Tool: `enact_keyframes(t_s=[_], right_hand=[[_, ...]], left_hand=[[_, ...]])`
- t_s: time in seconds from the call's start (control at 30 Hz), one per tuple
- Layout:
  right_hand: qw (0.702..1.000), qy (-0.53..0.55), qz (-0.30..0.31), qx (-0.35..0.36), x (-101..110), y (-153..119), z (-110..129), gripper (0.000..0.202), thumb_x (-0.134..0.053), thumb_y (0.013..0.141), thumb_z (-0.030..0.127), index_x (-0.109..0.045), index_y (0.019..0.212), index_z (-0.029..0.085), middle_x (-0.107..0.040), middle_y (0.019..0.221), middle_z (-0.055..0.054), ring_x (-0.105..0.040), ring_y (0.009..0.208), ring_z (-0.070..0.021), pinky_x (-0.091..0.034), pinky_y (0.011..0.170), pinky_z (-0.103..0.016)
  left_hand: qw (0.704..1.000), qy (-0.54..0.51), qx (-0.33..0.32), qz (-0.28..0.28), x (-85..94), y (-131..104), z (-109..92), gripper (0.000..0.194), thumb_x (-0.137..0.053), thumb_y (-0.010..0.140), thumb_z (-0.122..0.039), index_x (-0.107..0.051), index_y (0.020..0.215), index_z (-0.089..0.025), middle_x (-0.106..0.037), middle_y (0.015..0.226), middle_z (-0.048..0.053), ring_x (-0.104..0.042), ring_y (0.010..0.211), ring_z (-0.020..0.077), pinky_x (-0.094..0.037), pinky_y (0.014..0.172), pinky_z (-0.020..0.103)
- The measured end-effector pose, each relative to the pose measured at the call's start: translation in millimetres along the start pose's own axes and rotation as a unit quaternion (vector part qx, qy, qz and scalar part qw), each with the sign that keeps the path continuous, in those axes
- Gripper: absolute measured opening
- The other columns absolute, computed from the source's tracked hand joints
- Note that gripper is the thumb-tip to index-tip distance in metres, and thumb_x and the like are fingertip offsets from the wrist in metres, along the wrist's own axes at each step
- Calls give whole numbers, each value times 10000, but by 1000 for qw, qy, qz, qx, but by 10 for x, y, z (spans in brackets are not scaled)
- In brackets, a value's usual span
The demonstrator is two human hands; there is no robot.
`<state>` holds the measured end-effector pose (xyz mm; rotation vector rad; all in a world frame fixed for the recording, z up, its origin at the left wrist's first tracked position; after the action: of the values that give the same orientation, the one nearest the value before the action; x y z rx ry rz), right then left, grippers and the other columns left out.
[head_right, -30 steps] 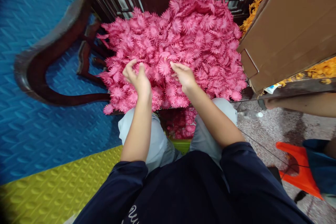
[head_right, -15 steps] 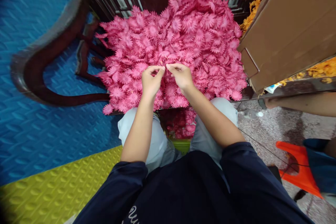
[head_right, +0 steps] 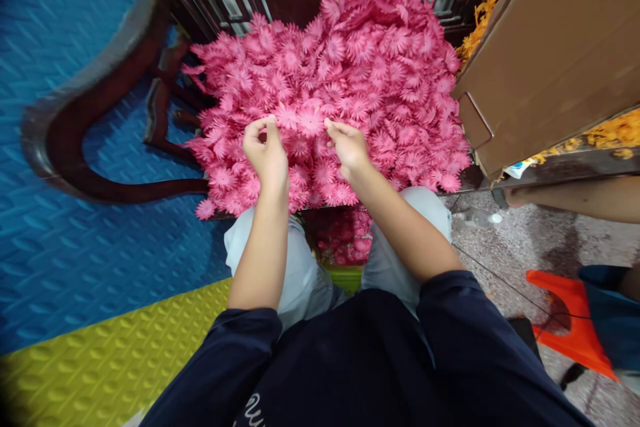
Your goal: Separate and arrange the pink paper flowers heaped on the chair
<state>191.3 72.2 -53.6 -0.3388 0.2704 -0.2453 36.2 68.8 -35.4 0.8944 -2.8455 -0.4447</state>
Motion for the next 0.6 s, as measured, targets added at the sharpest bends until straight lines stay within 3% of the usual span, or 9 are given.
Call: enact_keyframes(t_s=[0.13,0.3,0.4,0.5,0.57,0.6], right_hand=[[999,5,-20,-25,-59,-40,-72,135,-569,805,209,-661,904,195,-586,765,61,-425,522,-17,-392,544,-164],[984,71,-138,-86,108,37,-46,230,-434,872,124,-622,986,192,-556,746,56,-377,476,-29,-336,477,-174],[989,78,-97,-85,160,83,31,175,-487,867,151,-621,966,206,-566,738,57,-462,506,-35,-330,475,-179],[994,63,-40,-83,132,59,63,117,-543,859,184,-617,944,217,-588,739,58,-527,545,-33,-349,491,-167],[994,58,-17,-86,90,25,50,79,-563,861,217,-612,922,215,-592,725,56,-538,549,-30,-358,485,-155],[995,57,-7,-85,69,11,41,65,-575,857,229,-612,909,215,-596,721,56,-542,549,-28,-360,477,-149]], left_hand=[[999,-10,16,-37,-24,-50,61,107,-549,870,-231,-577,778,-182,-576,827,4,-559,868,117,-414,885,219],[982,-32,84,-168,126,136,266,224,-396,941,-341,-483,787,-204,-520,803,6,-538,853,126,-417,864,235],[972,-50,153,-172,197,278,429,251,-433,920,-431,-454,800,-212,-486,769,3,-518,810,126,-431,798,236],[945,-99,253,-181,202,244,543,262,-325,950,-444,-430,873,-216,-441,755,-5,-473,677,104,-415,654,233],[937,-118,271,-188,175,162,521,260,-273,962,-422,-420,895,-218,-431,767,-7,-455,642,96,-393,617,227],[945,-118,250,-175,149,129,472,256,-301,956,-430,-430,892,-219,-443,781,-6,-465,660,97,-395,631,225]])
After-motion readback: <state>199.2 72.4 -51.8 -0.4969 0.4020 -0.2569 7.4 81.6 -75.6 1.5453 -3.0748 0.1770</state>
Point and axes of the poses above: each hand's wrist, its own y-axis towards the middle knuckle, its own x-axis out of the back of the hand, z = x × y, the point moved 4 cm from there along y, towards the middle knuckle
